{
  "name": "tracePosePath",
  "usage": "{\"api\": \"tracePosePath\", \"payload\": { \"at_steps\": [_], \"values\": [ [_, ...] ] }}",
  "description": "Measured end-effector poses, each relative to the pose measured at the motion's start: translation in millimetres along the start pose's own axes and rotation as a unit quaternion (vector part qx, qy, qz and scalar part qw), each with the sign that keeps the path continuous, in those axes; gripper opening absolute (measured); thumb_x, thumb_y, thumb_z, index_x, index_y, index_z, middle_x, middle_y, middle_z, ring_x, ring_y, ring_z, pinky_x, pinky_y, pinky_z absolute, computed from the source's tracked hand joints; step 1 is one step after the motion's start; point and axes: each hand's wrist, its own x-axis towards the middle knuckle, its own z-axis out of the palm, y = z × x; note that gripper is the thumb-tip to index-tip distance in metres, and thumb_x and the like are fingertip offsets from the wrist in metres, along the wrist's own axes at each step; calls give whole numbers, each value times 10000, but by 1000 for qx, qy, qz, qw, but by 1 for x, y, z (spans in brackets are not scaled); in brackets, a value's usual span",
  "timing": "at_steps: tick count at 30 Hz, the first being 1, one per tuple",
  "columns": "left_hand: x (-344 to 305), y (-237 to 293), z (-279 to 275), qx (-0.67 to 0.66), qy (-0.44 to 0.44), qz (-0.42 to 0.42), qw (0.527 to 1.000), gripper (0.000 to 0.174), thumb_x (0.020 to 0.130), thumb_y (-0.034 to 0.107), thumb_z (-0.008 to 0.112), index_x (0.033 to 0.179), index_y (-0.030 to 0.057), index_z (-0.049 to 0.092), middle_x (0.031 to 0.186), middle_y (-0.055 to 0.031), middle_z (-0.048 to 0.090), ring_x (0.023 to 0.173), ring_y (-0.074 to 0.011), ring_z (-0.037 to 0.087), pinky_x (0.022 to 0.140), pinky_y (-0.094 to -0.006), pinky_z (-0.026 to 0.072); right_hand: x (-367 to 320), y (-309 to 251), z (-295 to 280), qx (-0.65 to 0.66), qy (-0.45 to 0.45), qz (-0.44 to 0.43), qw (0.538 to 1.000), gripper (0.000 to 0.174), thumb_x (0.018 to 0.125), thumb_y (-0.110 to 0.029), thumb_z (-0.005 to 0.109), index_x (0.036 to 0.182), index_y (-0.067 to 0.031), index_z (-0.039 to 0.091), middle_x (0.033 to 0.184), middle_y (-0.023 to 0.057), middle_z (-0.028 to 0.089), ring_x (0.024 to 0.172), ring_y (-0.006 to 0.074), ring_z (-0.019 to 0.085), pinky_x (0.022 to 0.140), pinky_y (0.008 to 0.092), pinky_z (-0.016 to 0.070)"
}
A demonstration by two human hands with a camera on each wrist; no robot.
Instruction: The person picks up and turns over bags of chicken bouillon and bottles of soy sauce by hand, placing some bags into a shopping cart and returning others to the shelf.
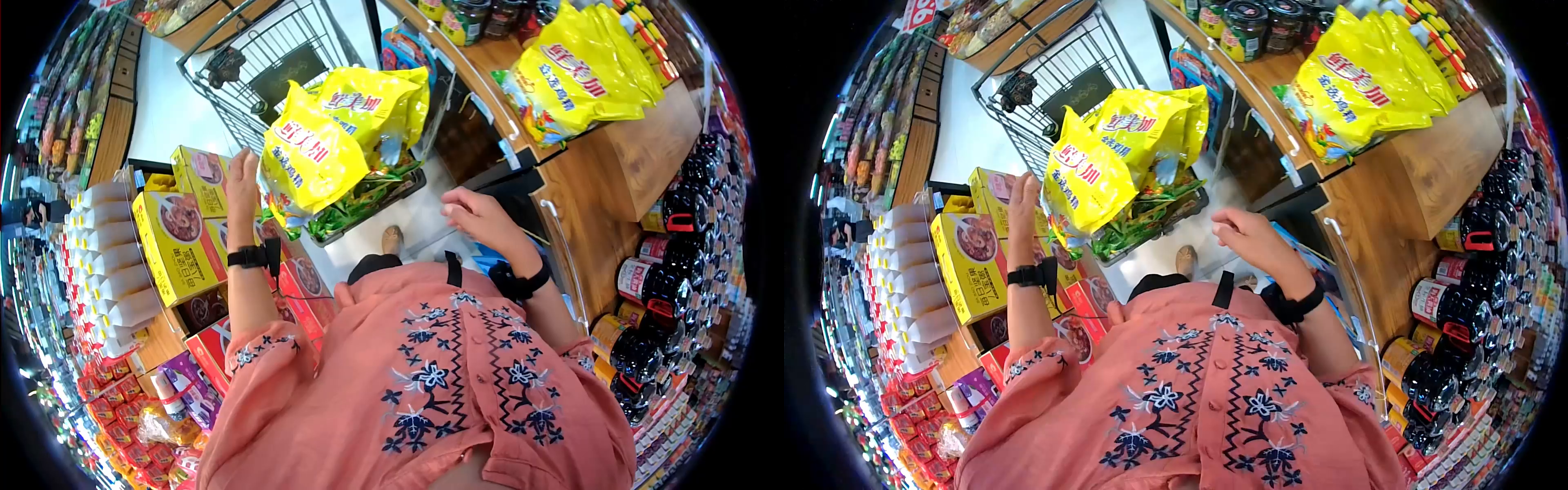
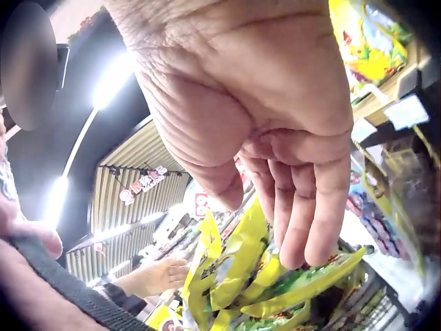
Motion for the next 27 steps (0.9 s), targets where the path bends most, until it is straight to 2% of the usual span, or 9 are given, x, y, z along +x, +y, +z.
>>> {"api": "tracePosePath", "payload": {
  "at_steps": [3, 7, 8, 11, 12, 15, 20, 25, 27],
  "values": [
    [13, -19, 4, -6, -58, -36, 998, 576, 1035, 381, 560, 1418, -46, 516, 1442, -195, 542, 1312, -296, 513, 1115, -358, 378, 30, -13, 28, -15, -50, -7, 999, 336, 980, -227, 616, 1176, 46, 619, 917, 78, 690, 835, 138, 675, 757, 285, 523],
    [40, -13, 9, -64, -142, -40, 987, 599, 1009, 403, 594, 1416, -32, 530, 1363, -186, 601, 1247, -256, 563, 1044, -329, 426, 58, -33, 66, 40, -89, 26, 995, 343, 993, -260, 609, 1177, 29, 627, 925, 71, 686, 812, 135, 678, 732, 280, 539],
    [49, -20, 13, -58, -145, -39, 987, 618, 985, 430, 626, 1383, -38, 560, 1289, -179, 643, 1170, -235, 602, 999, -322, 454, 64, -37, 72, 51, -96, 38, 993, 343, 995, -268, 609, 1171, 25, 629, 933, 73, 688, 809, 137, 680, 725, 278, 544],
    [68, -5, 15, -67, -223, -77, 969, 635, 964, 451, 649, 1350, -48, 582, 1234, -172, 668, 1116, -225, 621, 967, -320, 471, 80, -43, 86, 74, -112, 63, 989, 346, 1002, -292, 604, 1158, 16, 632, 966, 84, 692, 809, 146, 689, 709, 274, 558],
    [66, 10, 17, -84, -217, -73, 970, 614, 946, 450, 678, 1298, -50, 617, 1144, -129, 696, 1022, -180, 640, 905, -294, 490, 85, -42, 89, 73, -116, 65, 988, 351, 1004, -299, 601, 1157, 15, 632, 984, 92, 694, 814, 151, 692, 708, 274, 561],
    [83, -3, 22, -99, -277, -118, 948, 574, 930, 441, 707, 1232, -44, 653, 1064, -80, 706, 936, -138, 642, 839, -271, 501, 95, -44, 94, 88, -114, 75, 987, 369, 1010, -318, 588, 1159, 17, 629, 1026, 117, 695, 830, 168, 700, 707, 274, 566],
    [78, -11, 26, -157, -265, -78, 948, 348, 978, 328, 676, 1132, 16, 680, 964, 7, 677, 846, -60, 589, 760, -227, 484, 101, -46, 98, 93, -106, 89, 986, 379, 1021, -325, 569, 1171, 18, 620, 1055, 127, 696, 852, 179, 703, 732, 286, 573],
    [46, 14, -3, -193, -171, -24, 966, 261, 1024, 269, 623, 1071, 19, 678, 899, 48, 632, 820, -26, 530, 712, -198, 441, 92, -63, 91, 123, -91, 73, 986, 388, 1026, -315, 580, 1220, 19, 607, 1107, 110, 698, 930, 170, 697, 817, 303, 571],
    [37, 24, -21, -209, -118, -14, 971, 265, 1035, 273, 610, 1077, 20, 679, 905, 52, 632, 835, -16, 522, 719, -192, 438, 89, -71, 87, 148, -91, 25, 984, 459, 1007, -327, 618, 1310, 14, 563, 1198, 119, 668, 1037, 178, 668, 899, 318, 544]
  ]
}}
